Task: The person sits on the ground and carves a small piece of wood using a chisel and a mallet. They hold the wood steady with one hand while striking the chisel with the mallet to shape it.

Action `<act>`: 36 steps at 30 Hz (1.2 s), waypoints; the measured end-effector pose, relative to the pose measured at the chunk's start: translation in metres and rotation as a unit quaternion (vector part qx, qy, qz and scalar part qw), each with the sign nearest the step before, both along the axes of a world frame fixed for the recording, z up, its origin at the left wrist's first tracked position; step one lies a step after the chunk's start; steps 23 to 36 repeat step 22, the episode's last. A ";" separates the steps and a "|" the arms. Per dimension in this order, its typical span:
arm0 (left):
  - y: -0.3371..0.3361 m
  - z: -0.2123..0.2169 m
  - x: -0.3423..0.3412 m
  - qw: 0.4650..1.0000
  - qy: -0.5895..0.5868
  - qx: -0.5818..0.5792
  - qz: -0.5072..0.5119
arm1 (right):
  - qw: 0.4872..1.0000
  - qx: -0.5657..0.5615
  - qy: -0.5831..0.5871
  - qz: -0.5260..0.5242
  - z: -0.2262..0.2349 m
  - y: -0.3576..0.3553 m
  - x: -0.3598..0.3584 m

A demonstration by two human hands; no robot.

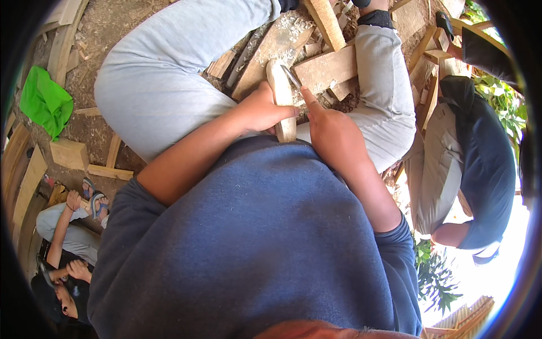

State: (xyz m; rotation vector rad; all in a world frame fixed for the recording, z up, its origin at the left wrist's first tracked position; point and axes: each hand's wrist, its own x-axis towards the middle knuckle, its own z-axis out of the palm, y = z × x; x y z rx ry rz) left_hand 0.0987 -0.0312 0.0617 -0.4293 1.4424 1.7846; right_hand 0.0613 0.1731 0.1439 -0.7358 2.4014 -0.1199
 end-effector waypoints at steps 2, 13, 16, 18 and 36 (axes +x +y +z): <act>0.003 -0.008 0.006 1.000 -0.017 0.002 0.019 | 0.999 0.033 -0.030 -0.007 0.009 -0.002 0.000; 0.005 -0.003 0.003 0.997 -0.012 -0.069 -0.028 | 0.998 0.013 -0.049 -0.023 0.005 0.003 0.003; 0.006 -0.007 0.001 0.998 -0.021 -0.054 -0.035 | 1.000 -0.005 -0.020 -0.012 -0.013 -0.003 -0.002; 0.005 -0.007 -0.001 0.998 -0.023 -0.047 -0.038 | 1.000 0.015 -0.025 -0.006 -0.010 -0.006 -0.005; 0.005 -0.005 0.004 0.998 -0.035 -0.056 -0.018 | 0.996 0.048 -0.071 -0.020 0.020 0.006 0.001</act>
